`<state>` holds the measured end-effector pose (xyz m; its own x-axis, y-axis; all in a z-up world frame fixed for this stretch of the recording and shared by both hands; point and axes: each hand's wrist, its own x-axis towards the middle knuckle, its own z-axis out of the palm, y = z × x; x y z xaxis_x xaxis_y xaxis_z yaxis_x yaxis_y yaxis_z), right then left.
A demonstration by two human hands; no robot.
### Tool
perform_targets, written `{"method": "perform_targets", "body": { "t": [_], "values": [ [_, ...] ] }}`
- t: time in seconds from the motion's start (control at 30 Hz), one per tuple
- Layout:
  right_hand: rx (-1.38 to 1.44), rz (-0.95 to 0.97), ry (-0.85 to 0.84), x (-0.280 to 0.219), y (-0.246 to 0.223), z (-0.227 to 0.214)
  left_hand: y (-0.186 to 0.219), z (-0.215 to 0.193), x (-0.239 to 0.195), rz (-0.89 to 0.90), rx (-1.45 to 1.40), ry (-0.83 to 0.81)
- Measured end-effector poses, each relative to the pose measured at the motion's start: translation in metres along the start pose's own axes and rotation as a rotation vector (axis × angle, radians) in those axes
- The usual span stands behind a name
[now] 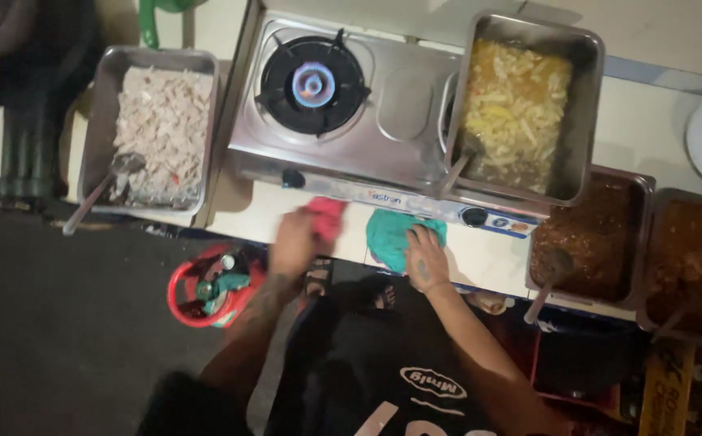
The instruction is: Preparing and organizing various food ingredients in metal trays on a gas stove
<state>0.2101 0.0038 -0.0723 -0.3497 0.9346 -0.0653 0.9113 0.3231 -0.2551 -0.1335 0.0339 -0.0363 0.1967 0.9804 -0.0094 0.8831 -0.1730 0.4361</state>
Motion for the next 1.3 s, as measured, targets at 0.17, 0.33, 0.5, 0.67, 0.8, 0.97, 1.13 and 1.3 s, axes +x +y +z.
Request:
{"method": "perform_targets", "body": {
  "t": [0.17,0.33,0.5,0.67,0.8,0.97,1.13,1.3],
  "values": [
    [-0.02,0.103,0.03,0.014,-0.016,0.003,-0.041,-0.025,-0.02,-0.288,0.342,-0.019],
    [-0.011,0.178,0.028,0.048,-0.02,0.046,-0.08,0.013,0.012,-0.304,0.445,-0.332],
    [0.397,0.256,0.079,0.055,-0.058,0.016,-0.04,0.017,0.015,-0.095,0.318,-0.294],
    [0.487,0.44,0.205,0.035,-0.068,-0.006,0.061,-0.053,0.036,0.033,0.042,-0.381],
    [0.681,0.633,0.321,0.018,-0.065,-0.019,0.13,-0.108,0.05,0.223,-0.142,-0.12],
    [0.647,0.774,0.266,0.0,-0.05,-0.02,0.212,-0.136,0.074,0.33,-0.191,-0.161],
    [0.575,0.653,0.213,-0.006,-0.069,-0.037,0.252,-0.126,0.103,0.515,-0.062,-0.13],
    [1.007,0.387,0.11,0.01,-0.085,-0.052,0.245,-0.073,0.147,0.49,0.35,0.178]
  ]
}}
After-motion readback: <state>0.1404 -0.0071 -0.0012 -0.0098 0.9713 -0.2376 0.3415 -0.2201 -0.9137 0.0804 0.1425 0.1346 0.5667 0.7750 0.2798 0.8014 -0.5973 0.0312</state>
